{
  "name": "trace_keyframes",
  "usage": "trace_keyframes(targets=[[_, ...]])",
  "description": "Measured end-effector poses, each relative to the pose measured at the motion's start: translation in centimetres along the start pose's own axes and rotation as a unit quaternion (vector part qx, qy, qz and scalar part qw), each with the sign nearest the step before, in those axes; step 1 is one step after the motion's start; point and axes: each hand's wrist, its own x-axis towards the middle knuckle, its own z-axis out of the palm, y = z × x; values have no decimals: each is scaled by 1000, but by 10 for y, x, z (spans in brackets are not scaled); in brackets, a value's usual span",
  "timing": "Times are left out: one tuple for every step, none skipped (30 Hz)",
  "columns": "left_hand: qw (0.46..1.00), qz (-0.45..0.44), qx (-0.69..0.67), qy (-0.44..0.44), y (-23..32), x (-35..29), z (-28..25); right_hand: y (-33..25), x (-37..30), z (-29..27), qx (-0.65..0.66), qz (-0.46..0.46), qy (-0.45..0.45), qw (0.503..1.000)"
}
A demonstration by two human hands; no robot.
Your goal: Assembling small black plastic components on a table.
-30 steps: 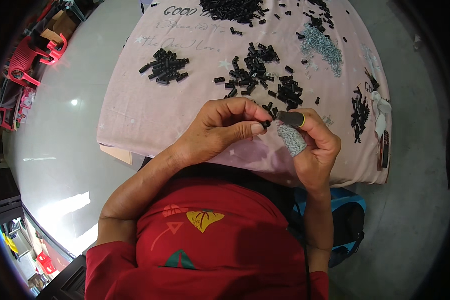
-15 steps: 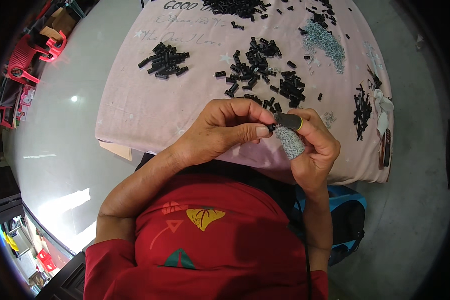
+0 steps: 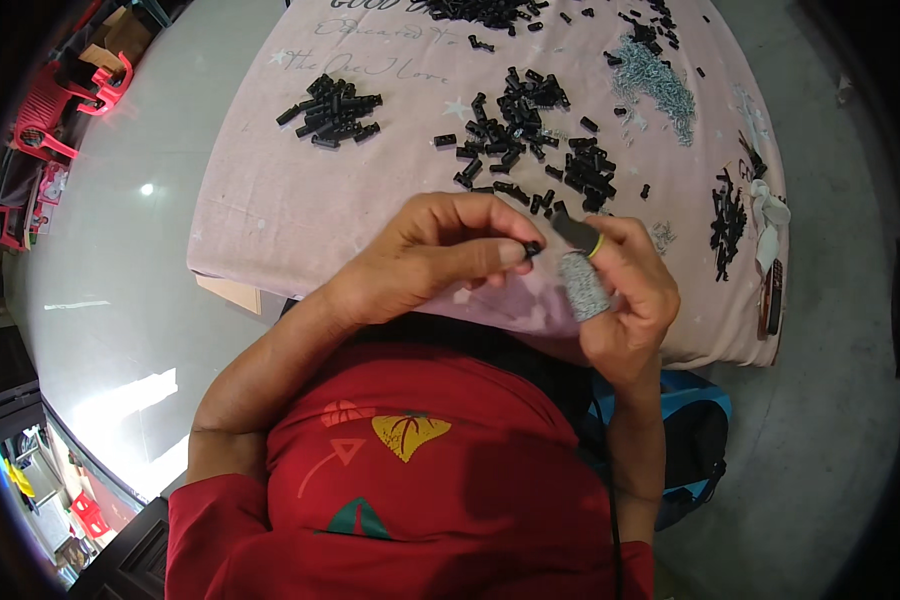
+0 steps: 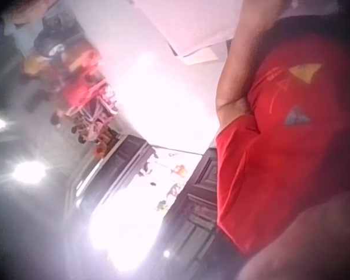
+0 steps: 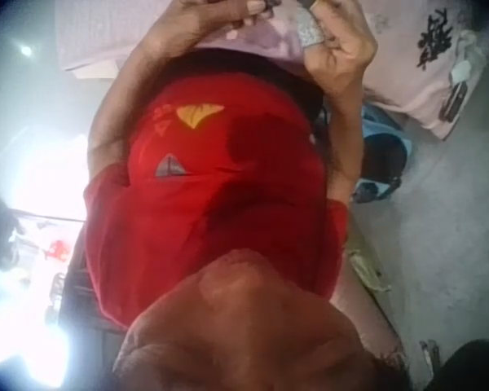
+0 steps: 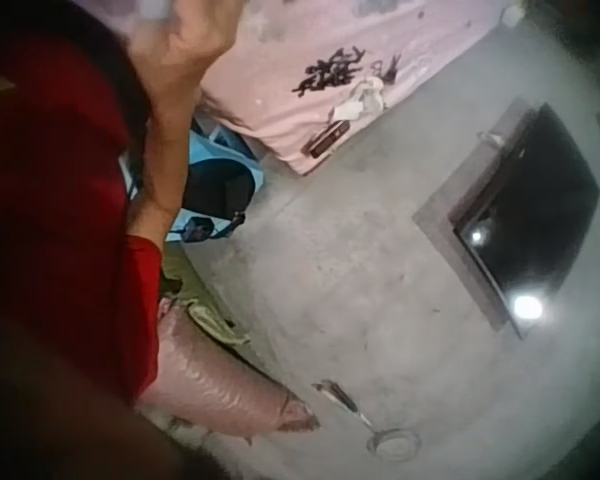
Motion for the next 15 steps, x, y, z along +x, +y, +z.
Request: trace_keyframes(targets=[[1000, 7, 18, 19, 3, -3, -5, 3, 0, -1, 4, 10, 13, 1000], [999, 14, 35, 38, 6, -6, -11, -2, 2, -7, 7, 73, -3, 997], [998, -6, 34, 57, 14, -10, -17, 3, 1, -8, 6, 73, -2, 997], [997, -4, 29, 66, 15, -13, -22, 13, 0, -9, -29, 70, -26, 997], [997, -3, 23, 76, 16, -16, -27, 20, 0, -8, -65, 67, -49, 994], [997, -5, 17, 79, 15, -19, -32, 20, 2, -4, -83, 41, -57, 994], [997, -4, 17, 80, 14, -21, -34, 20, 4, 2, -83, 41, -57, 994], [997, -5, 12, 79, 13, -23, -35, 20, 7, 7, -110, 6, -54, 992], [997, -7, 5, 78, 12, -25, -35, 20, 9, 11, -137, -29, -53, 989], [997, -6, 4, 80, 12, -25, -35, 22, 12, 13, -162, -44, -62, 984], [996, 2, 32, 82, 12, -25, -33, 22, 17, 16, -161, -44, -64, 984], [995, 11, 60, 83, 12, -24, -32, 21, 23, 18, -199, -71, -56, 976], [995, 12, 59, 84, 11, -23, -31, 21, 29, 20, -237, -97, -48, 966], [993, 9, 64, 94, 9, -23, -29, 24, 33, 23, -247, -110, -50, 961], [992, 6, 68, 105, 8, -23, -28, 26, 33, 24, -246, -111, -51, 961]])
